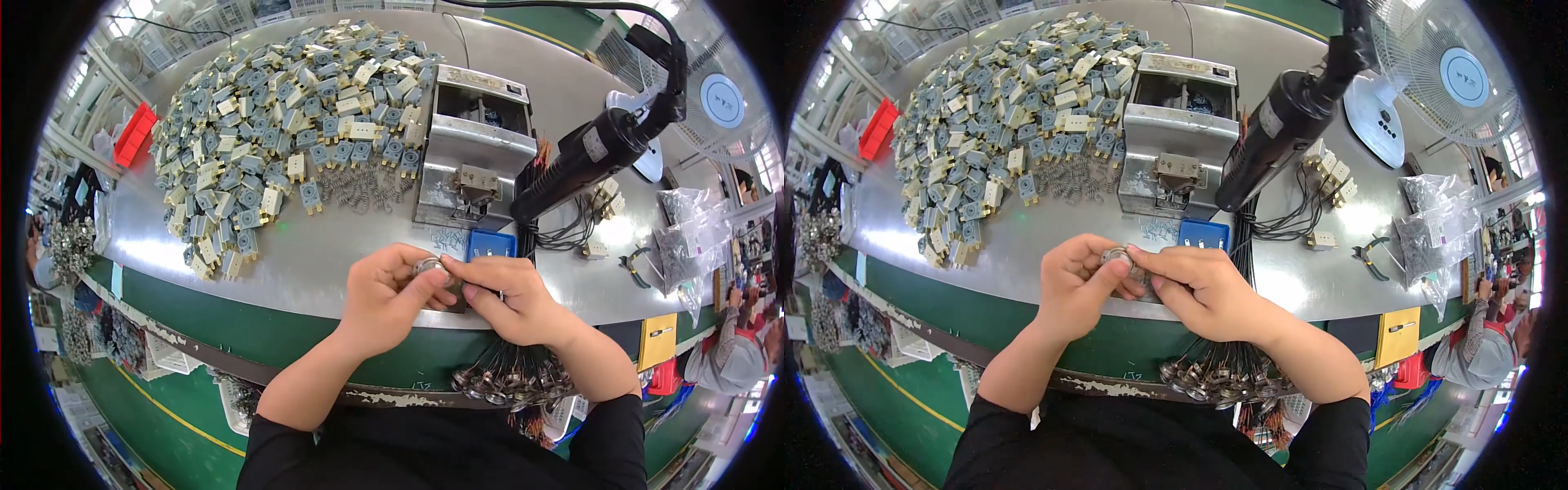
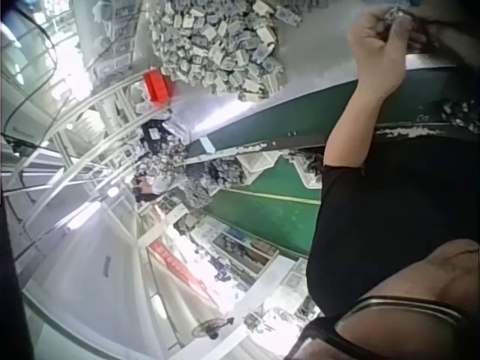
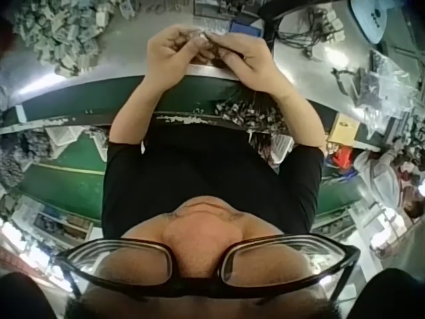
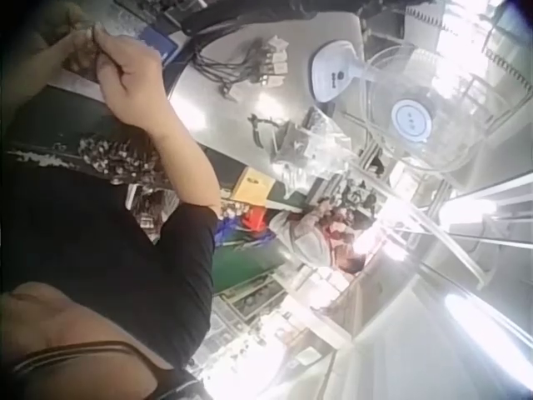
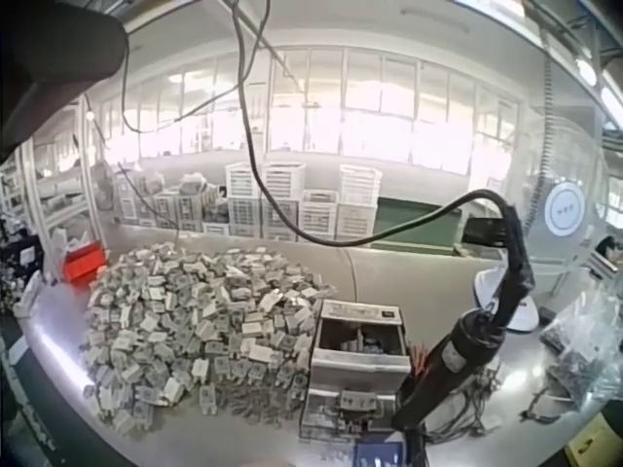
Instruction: Assembling small electronic switches by inserting metal housings and securing them using an electric screwdriver.
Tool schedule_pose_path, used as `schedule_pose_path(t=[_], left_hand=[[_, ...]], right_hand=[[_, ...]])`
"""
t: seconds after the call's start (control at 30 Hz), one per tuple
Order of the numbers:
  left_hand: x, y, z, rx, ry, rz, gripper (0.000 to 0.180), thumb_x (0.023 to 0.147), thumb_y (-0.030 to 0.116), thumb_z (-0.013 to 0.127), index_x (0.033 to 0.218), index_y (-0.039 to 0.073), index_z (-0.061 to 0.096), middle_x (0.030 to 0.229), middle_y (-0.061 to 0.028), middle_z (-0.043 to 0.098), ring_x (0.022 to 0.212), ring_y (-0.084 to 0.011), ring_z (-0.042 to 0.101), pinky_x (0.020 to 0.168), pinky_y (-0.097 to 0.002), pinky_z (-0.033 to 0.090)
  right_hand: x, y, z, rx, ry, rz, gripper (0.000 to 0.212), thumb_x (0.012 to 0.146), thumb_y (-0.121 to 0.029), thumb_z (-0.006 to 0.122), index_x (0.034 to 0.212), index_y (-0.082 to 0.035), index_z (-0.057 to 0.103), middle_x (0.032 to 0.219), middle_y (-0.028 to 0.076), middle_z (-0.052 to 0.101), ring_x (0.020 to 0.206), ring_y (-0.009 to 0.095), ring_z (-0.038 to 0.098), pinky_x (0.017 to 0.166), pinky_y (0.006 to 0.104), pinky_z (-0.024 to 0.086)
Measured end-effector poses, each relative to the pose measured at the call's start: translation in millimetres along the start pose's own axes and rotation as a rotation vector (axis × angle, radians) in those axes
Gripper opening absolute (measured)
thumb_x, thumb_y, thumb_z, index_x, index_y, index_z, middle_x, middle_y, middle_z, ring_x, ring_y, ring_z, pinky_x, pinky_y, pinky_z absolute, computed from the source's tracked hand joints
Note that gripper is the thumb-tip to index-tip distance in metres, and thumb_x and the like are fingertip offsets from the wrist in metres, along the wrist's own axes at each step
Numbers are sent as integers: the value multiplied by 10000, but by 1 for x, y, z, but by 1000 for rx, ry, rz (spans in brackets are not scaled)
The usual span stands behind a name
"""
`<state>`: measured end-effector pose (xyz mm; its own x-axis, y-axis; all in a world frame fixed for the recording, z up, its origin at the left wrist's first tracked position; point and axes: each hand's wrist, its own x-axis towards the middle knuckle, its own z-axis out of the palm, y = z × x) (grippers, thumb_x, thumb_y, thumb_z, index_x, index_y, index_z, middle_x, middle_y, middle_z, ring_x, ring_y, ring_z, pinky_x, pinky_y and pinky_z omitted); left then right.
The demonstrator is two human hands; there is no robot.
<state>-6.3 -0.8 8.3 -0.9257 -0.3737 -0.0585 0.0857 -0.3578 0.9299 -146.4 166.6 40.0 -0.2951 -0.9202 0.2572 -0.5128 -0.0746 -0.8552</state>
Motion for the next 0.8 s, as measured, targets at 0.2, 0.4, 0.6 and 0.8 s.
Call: schedule_pose_path(t=[0.2, 0.4, 0.6, 0.8], left_hand=[[4, -11, -18, -88, -127, -96, 198, 1031, 104, 659, 1183, -20, 630, 993, -185, 765, 841, -260, 781, 701, -354, 640], [15, 24, -67, 812, 88, 459, 383, 970, 160, 728, 1307, -3, 645, 1097, -143, 723, 964, -256, 726, 789, -366, 589], [29, 16, -112, 1818, 521, 356, 478, 881, 300, 764, 1293, 66, 698, 1087, -105, 610, 1063, -312, 612, 864, -433, 531], [19, 30, -107, 1638, 480, 185, 441, 821, 318, 800, 1198, 102, 726, 1044, -96, 679, 1003, -315, 677, 816, -428, 550]], right_hand=[[1, 5, -10, 119, -74, 51, 488, 951, 3, 633, 1438, 2, 595, 910, 160, 706, 785, 292, 681, 738, 354, 537], [-9, -2, -31, -272, -165, 265, 597, 815, -247, 854, 1339, -38, 658, 747, 96, 596, 676, 262, 592, 657, 385, 482], [-20, 20, -24, -615, -128, 199, 312, 775, -179, 842, 993, -21, 684, 904, 152, 634, 790, 391, 642, 675, 451, 509], [-18, 20, -22, -659, -229, 205, 203, 825, -133, 763, 1003, -56, 702, 956, 123, 641, 843, 364, 661, 763, 460, 517]])
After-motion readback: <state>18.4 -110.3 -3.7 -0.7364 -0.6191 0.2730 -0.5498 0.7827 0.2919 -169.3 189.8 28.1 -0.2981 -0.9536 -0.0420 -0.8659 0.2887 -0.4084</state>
